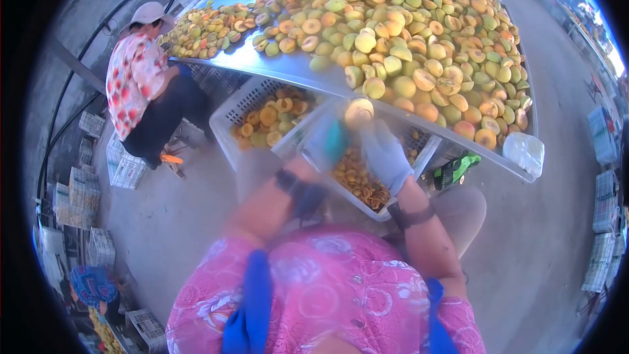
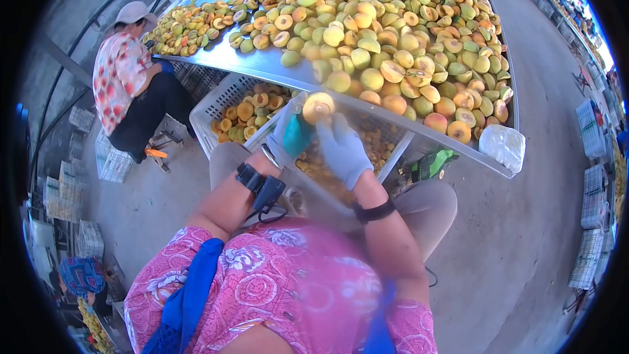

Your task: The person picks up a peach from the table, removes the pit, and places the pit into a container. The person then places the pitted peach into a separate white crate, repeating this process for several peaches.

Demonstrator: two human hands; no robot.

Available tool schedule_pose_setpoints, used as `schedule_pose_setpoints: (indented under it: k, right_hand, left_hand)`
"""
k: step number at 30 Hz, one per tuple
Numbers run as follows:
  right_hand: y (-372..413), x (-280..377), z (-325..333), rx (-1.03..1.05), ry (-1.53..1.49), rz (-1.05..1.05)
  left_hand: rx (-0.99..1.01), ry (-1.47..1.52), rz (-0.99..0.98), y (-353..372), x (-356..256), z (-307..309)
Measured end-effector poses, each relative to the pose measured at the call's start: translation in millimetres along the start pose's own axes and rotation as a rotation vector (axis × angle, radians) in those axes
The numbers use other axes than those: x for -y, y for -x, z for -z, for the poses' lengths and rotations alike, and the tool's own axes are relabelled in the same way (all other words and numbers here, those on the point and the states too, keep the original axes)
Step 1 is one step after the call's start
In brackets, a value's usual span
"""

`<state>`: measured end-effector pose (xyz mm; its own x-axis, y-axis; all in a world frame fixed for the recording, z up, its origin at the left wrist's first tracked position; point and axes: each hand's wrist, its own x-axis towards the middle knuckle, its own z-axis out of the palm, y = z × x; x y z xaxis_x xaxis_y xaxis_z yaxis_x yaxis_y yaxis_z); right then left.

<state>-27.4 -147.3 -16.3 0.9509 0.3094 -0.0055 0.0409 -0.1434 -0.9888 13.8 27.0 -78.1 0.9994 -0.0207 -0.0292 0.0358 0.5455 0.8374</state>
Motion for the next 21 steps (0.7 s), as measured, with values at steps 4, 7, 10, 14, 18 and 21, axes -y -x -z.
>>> schedule_pose_setpoints:
  k: [4, 7, 10, 14, 18, 21]
  right_hand:
    - [0, -2, 1, -0.001, 0.052, 0.032]
    - [9, 22, 2, 0.063, -0.069, -0.135]
    - [6, 11, -1, 0.032, 0.070, 0.031]
    - [3, 4, -7, -0.062, 0.072, 0.108]
    - [0, 3, -3, -0.043, 0.035, 0.032]
    - [1, 3, -1, 0.011, 0.112, 0.038]
  left_hand:
    - [0.059, -0.521, -0.300, -3, 24, 15]
    - [-0.152, -0.234, -0.049, -6, 36, 14]
    - [-0.158, 0.077, 0.043, 13, 7, -36]
    - [-0.141, 0.206, 0.008, 17, -1, -56]
    - [-0.160, 0.071, -0.141, 12, 13, -54]
    - [-0.045, 0.367, 0.121, 23, -18, -73]
